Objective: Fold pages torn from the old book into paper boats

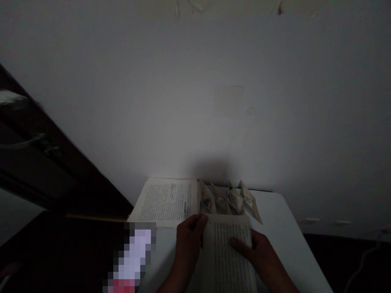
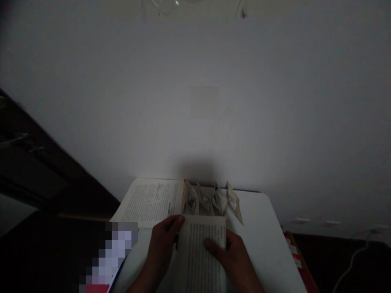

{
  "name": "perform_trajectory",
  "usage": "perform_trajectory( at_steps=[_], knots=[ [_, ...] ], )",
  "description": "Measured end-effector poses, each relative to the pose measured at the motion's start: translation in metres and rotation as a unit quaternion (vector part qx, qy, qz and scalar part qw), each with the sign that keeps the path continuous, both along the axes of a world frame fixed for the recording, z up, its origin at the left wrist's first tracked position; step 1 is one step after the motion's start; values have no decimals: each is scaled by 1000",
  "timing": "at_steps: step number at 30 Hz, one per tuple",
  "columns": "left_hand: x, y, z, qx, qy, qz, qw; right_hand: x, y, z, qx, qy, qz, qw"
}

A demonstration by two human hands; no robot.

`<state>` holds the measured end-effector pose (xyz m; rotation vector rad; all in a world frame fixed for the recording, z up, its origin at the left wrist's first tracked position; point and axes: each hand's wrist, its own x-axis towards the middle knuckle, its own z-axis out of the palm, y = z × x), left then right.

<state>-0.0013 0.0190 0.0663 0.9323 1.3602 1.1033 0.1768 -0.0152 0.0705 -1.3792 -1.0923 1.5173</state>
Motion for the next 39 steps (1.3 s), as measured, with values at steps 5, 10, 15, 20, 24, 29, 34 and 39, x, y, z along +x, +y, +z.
perform_trajectory(
  at_steps=[5, 10, 15, 20, 24, 29, 34, 39],
  knots=[
    [2, -2, 8, 0, 2, 12, 1000, 0, 0, -2, -3, -28, -10, 1000],
    [3, -3, 11, 6, 0, 21, 1000, 0, 0, -6, 3, -30, -10, 1000],
    [2, -2, 9, 4, 10, 20, 1000, -2, -2, -5, 4, -43, -17, 999],
    [3, -3, 10, 9, 7, 25, 1000, -3, -3, -1, 6, -37, -20, 999],
    [3, -3, 11, 8, 17, 34, 999, -4, -1, 0, -2, -22, -22, 1000],
    [2, -4, 11, 50, 68, 33, 996, -2, -1, -3, -6, -21, -21, 1000],
    [0, -5, 13, 81, 115, 28, 990, -2, -1, -7, 3, -14, -11, 1000],
    [1, -6, 9, 100, 148, 40, 983, -3, -3, -4, 28, 28, 15, 999]
  ],
)
